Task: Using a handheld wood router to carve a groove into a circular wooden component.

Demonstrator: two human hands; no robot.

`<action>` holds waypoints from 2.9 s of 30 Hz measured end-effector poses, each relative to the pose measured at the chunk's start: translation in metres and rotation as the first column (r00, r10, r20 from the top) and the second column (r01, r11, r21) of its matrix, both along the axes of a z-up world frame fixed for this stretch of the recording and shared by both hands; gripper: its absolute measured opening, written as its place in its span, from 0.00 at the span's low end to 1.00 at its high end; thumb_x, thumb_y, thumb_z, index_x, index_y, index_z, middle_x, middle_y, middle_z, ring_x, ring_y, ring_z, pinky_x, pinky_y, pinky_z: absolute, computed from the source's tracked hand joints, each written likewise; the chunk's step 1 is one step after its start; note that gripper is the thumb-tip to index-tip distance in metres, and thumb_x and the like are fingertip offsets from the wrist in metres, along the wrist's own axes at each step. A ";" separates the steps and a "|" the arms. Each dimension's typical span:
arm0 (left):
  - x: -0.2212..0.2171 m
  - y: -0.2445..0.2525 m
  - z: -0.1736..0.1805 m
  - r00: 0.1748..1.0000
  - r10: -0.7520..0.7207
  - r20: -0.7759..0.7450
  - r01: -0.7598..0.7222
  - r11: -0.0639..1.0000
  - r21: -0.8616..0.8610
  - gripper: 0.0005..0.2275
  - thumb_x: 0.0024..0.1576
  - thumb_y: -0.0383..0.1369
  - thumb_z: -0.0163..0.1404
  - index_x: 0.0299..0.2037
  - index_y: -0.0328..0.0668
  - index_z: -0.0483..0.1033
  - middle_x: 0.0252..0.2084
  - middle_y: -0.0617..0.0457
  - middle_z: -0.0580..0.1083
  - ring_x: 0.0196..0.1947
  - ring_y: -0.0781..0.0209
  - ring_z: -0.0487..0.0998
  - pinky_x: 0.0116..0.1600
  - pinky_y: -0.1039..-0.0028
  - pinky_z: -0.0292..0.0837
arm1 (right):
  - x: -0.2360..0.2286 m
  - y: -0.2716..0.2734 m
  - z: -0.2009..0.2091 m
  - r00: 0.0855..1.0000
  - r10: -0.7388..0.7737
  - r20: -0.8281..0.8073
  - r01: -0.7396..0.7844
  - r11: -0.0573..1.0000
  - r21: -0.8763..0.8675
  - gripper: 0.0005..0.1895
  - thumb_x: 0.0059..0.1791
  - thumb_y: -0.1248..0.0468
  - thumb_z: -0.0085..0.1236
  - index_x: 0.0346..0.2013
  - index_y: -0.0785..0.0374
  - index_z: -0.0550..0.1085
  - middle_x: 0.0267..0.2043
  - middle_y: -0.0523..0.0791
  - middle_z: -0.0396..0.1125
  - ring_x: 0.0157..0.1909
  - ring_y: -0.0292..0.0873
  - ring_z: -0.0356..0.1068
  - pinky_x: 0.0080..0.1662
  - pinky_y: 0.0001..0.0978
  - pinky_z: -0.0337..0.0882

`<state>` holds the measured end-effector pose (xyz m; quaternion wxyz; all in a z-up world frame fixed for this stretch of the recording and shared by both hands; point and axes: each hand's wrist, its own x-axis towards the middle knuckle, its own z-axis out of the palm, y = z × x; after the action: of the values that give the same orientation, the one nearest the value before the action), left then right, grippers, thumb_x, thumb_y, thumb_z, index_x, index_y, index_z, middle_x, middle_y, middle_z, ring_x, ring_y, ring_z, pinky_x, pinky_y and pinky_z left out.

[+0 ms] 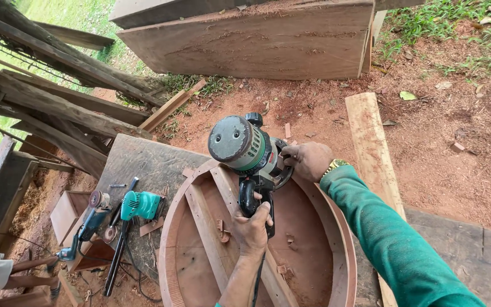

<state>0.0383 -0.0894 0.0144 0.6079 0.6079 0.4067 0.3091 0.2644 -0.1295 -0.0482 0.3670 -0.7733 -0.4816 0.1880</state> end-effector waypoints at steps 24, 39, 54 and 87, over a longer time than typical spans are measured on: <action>-0.009 -0.050 0.002 0.995 -0.098 -0.011 0.098 0.995 -0.022 0.06 0.52 0.22 0.52 0.38 0.39 0.73 0.22 0.55 0.71 0.17 0.70 0.71 0.23 0.75 0.70 | -0.017 -0.075 0.022 0.997 -0.075 0.026 0.076 0.995 -0.060 0.16 0.49 0.51 0.55 0.50 0.42 0.78 0.38 0.47 0.76 0.41 0.55 0.76 0.41 0.48 0.74; -0.033 -0.090 -0.004 0.990 -0.129 -0.057 0.126 0.990 -0.059 0.07 0.52 0.23 0.55 0.39 0.38 0.75 0.25 0.56 0.73 0.19 0.70 0.72 0.26 0.77 0.68 | -0.036 -0.133 0.025 0.990 -0.104 0.094 0.108 0.994 -0.032 0.16 0.49 0.50 0.56 0.50 0.45 0.78 0.35 0.51 0.75 0.37 0.57 0.75 0.38 0.50 0.74; -0.070 -0.127 -0.012 0.973 -0.220 -0.071 0.217 0.975 -0.046 0.08 0.54 0.24 0.55 0.42 0.39 0.75 0.24 0.58 0.72 0.21 0.70 0.74 0.28 0.77 0.71 | -0.069 -0.187 0.024 0.990 -0.127 0.053 0.126 0.992 0.013 0.15 0.49 0.51 0.57 0.49 0.47 0.77 0.35 0.49 0.75 0.35 0.57 0.75 0.36 0.49 0.73; -0.150 -0.180 0.003 0.924 -0.339 -0.176 0.353 0.934 0.055 0.07 0.53 0.25 0.58 0.40 0.37 0.77 0.25 0.63 0.72 0.24 0.77 0.69 0.30 0.80 0.66 | -0.157 -0.271 0.036 0.962 -0.220 0.163 0.214 0.975 0.056 0.15 0.50 0.52 0.60 0.50 0.49 0.79 0.32 0.47 0.75 0.31 0.53 0.75 0.31 0.45 0.73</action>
<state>-0.1118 -0.2697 0.0175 0.5908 0.7189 0.3280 0.1630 0.1078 -0.4008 -0.0126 0.3580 -0.8275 -0.4267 0.0713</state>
